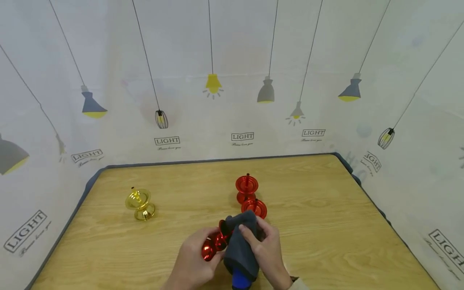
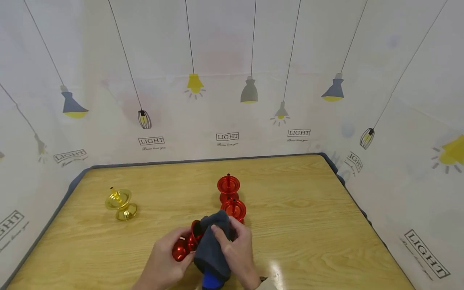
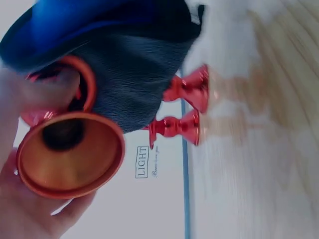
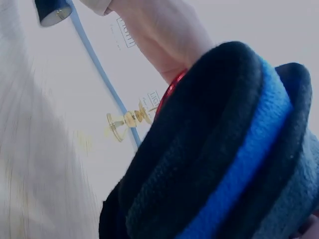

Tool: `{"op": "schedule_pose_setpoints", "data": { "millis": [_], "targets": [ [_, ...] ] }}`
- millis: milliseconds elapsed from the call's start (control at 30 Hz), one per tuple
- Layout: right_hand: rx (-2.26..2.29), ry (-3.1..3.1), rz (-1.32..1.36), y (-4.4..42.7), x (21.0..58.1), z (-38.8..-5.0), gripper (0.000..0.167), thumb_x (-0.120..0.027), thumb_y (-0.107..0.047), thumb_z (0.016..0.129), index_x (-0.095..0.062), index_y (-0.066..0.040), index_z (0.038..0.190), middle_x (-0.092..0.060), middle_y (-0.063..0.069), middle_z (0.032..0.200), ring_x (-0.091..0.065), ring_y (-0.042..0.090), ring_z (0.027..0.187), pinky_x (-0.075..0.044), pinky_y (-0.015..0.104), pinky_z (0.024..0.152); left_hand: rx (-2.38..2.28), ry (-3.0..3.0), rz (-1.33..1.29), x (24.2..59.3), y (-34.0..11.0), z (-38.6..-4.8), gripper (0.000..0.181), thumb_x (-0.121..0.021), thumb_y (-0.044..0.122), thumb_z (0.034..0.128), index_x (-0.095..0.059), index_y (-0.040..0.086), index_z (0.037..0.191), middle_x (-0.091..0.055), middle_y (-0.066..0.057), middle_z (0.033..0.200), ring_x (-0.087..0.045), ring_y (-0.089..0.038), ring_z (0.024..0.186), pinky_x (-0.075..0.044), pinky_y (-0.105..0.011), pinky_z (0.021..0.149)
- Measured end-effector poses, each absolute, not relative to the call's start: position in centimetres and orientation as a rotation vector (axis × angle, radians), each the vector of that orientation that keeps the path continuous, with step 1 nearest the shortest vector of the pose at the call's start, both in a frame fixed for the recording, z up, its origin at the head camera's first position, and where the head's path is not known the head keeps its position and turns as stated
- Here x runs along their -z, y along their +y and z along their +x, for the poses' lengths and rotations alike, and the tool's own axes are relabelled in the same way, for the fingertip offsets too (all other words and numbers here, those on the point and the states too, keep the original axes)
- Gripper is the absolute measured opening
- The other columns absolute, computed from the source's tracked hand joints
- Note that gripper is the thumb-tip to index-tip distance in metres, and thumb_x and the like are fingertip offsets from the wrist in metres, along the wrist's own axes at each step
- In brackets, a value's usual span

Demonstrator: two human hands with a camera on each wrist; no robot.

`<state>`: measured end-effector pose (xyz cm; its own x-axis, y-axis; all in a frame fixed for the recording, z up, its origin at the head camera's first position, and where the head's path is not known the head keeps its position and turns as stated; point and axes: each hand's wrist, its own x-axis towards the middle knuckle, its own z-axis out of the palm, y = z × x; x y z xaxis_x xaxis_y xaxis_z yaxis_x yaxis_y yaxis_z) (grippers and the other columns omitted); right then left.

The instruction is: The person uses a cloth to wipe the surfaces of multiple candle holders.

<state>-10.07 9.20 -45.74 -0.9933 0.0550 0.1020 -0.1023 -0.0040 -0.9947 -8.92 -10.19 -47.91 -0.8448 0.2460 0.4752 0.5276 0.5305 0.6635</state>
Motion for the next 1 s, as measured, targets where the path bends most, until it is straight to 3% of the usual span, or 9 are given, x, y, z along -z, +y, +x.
{"op": "schedule_pose_setpoints", "data": {
  "millis": [133,300,467,600,700,833,1000],
  "targets": [
    [-2.135,-2.131,-0.009,8.9,45.8,-10.1,0.028,-0.077,-0.011,0.089,-0.072,0.0,0.114,-0.074,0.016,0.098,-0.069,0.012,0.082,-0.058,0.025,0.073,0.893,-2.343,-0.579,48.1,-9.7,-9.0,0.059,-0.096,0.001,0.0561,-0.069,0.012,0.108,-0.072,0.004,0.097,-0.066,-0.005,0.087,-0.059,-0.029,0.077],
    [-2.167,-2.148,0.041,9.3,45.7,-10.1,0.028,-0.076,-0.01,0.09,-0.071,0.0,0.115,-0.073,0.017,0.103,-0.069,0.013,0.084,-0.058,0.026,0.075,0.883,-2.328,-0.609,48.1,-10.0,-8.9,0.054,-0.096,0.006,0.0574,-0.07,0.012,0.105,-0.074,0.004,0.094,-0.067,-0.006,0.086,-0.059,-0.03,0.077],
    [-2.172,-2.206,0.123,10.0,45.7,-10.0,0.026,-0.074,-0.01,0.091,-0.072,-0.002,0.116,-0.073,0.015,0.106,-0.068,0.013,0.086,-0.057,0.025,0.078,1.229,-2.52,-0.695,47.6,-10.8,-8.8,0.037,-0.088,0.017,0.0782,-0.072,0.013,0.111,-0.075,0.003,0.099,-0.068,-0.005,0.088,-0.059,-0.024,0.075],
    [-2.161,-2.263,0.197,10.6,45.7,-9.9,0.025,-0.074,-0.011,0.091,-0.072,-0.004,0.115,-0.072,0.014,0.105,-0.066,0.014,0.086,-0.056,0.025,0.079,1.858,-2.622,-0.761,47.1,-11.6,-9.1,0.028,-0.071,0.023,0.0963,-0.07,0.008,0.12,-0.074,-0.009,0.111,-0.07,-0.009,0.097,-0.06,-0.025,0.08],
    [-2.165,-2.284,0.219,10.7,45.8,-9.8,0.025,-0.074,-0.011,0.09,-0.073,-0.005,0.115,-0.072,0.013,0.104,-0.066,0.014,0.088,-0.056,0.025,0.08,2.109,-2.627,-0.769,47.1,-11.9,-9.3,0.029,-0.063,0.024,0.1018,-0.069,0.005,0.123,-0.072,-0.016,0.116,-0.07,-0.012,0.101,-0.059,-0.026,0.085],
    [-2.161,-2.252,0.174,10.5,46.0,-9.7,0.026,-0.075,-0.011,0.09,-0.073,-0.005,0.115,-0.073,0.013,0.105,-0.068,0.013,0.087,-0.057,0.025,0.079,1.919,-2.65,-0.754,47.5,-11.7,-9.1,0.031,-0.069,0.024,0.0977,-0.067,0.01,0.125,-0.072,-0.01,0.112,-0.07,-0.009,0.095,-0.059,-0.023,0.082],
    [-2.137,-2.207,0.051,10.2,46.1,-9.8,0.026,-0.075,-0.011,0.09,-0.072,-0.002,0.114,-0.073,0.014,0.103,-0.068,0.013,0.085,-0.058,0.025,0.076,1.383,-2.56,-0.663,48.1,-10.6,-8.4,0.049,-0.088,0.016,0.0788,-0.066,0.015,0.122,-0.07,0.005,0.107,-0.068,-0.005,0.094,-0.059,-0.024,0.08]
  ]
}}
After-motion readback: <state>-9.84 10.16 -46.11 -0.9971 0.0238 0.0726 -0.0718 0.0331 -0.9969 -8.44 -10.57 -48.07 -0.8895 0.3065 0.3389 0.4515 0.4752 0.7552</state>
